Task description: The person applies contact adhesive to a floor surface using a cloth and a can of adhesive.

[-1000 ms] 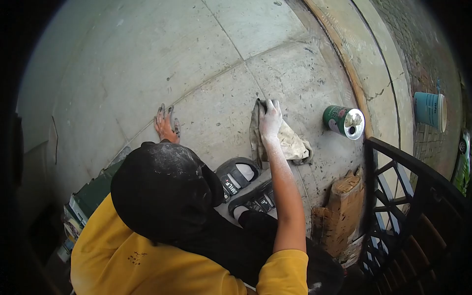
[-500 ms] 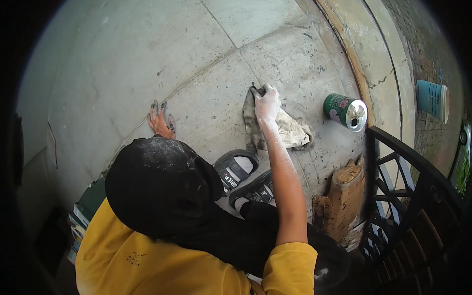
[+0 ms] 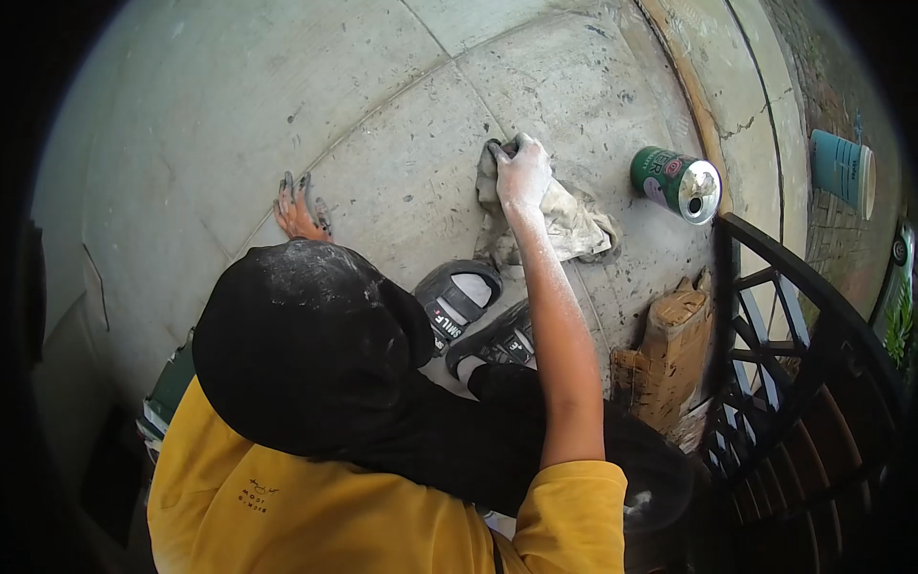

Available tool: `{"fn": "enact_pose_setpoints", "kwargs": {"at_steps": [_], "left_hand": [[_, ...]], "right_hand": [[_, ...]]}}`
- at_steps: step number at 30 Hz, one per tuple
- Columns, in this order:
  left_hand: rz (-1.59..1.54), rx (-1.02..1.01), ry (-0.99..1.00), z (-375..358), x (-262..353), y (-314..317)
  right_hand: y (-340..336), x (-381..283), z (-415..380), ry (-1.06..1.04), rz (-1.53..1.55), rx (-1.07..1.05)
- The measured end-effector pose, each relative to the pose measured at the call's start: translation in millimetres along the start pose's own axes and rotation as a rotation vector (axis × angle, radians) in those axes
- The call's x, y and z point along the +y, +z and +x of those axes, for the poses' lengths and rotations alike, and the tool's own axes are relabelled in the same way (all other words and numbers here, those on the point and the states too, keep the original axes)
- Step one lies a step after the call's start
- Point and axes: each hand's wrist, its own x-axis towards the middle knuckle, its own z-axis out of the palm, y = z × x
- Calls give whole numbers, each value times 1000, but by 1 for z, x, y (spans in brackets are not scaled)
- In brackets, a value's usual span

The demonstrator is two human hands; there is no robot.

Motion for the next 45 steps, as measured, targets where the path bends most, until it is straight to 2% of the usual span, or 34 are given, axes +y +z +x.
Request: {"fn": "enact_pose_setpoints", "kwargs": {"at_steps": [3, 4, 8, 11, 12, 15, 19, 21, 23, 25, 29, 32, 35, 37, 38, 39, 41, 42, 43, 45], "left_hand": [[34, -8, -15, -2, -4, 6], [56, -7, -5, -3, -5, 5], [66, -13, 5, 1, -3, 3], [52, -52, -26, -2, 1, -1], [33, -35, -14, 2, 7, -8], [8, -25, -3, 0, 12, -12], [31, -56, -18, 3, 12, -14], [29, -36, -16, 3, 9, -13], [11, -1, -12, 7, 13, -9], [28, -50, -18, 7, 18, -19], [31, 33, 46, 1, 0, 0], [63, 34, 42, -1, -1, 0], [73, -13, 41, 0, -1, -9], [77, -40, 59, 3, 3, -6], [62, -46, 69, 3, 8, -5], [49, -54, 74, 0, 12, -4], [30, -81, 78, -13, 21, -6], [19, -96, 79, -20, 25, -7], [4, -105, 82, -23, 32, -6], [-22, -117, 83, -26, 44, -6]], "right_hand": [[-8, -29, 21, 102, 118, -67], [-1, -32, 33, 60, 109, -34], [11, -14, 21, 12, 43, 4], [9, 2, 5, 81, 87, -28], [2, -7, 11, 137, 158, -66], [0, -25, 37, 80, 114, -57], [4, -18, 18, 65, 63, -43], [4, -9, 0, 121, 92, -59], [-1, -8, 0, 134, 86, -55], [1, -14, 8, 144, 93, -55], [2, -34, 35, 45, 79, -11], [-8, -13, 25, -43, 5, -147], [-46, 39, -21, -154, -177, -367], [-91, 77, -63, -35, -245, -607], [-119, 97, -84, -66, -251, -661], [-145, 116, -107, -46, -222, -634], [-203, 133, -136, 126, -224, -723], [-224, 142, -150, 146, -269, -765], [-239, 144, -157, 193, -272, -846], [-241, 170, -167, 236, -98, -796]]}}
